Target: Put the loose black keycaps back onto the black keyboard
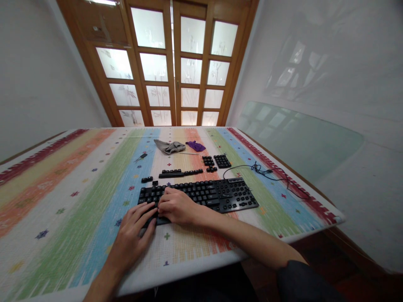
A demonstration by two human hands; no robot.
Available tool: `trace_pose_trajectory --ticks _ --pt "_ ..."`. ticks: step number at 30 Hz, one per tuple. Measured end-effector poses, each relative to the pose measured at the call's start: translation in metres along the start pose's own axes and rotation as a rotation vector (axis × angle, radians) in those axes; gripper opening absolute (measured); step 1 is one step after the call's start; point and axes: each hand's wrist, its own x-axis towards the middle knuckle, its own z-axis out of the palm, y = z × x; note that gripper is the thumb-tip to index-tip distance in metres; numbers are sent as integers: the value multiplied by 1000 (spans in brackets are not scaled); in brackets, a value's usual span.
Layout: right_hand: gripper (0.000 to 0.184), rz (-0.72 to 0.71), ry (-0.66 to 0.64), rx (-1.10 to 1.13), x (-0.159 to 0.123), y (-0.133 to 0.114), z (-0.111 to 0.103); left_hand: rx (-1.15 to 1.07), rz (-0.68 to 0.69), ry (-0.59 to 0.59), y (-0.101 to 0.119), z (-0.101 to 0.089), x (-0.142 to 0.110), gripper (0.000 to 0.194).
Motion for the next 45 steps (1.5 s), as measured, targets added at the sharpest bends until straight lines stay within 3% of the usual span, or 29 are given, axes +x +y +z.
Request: trace_pose_trajectory --ticks 9,27,30,34,45 --pt "10 28 58 -17 -2 -6 3 8 -3 -14 1 1 2 26" --pt "9 67 47 53 -6 -11 -1 8 -35 -30 1 1 1 29" --pt "4 119 46 99 -6 -13 -3 6 -41 -39 1 0 0 30" --pt "16 207 58 155 -6 -16 -6 -4 -44 -48 2 0 1 32" --pt "15 231 33 189 -2 -18 -10 -15 -56 -50 3 -1 2 31"
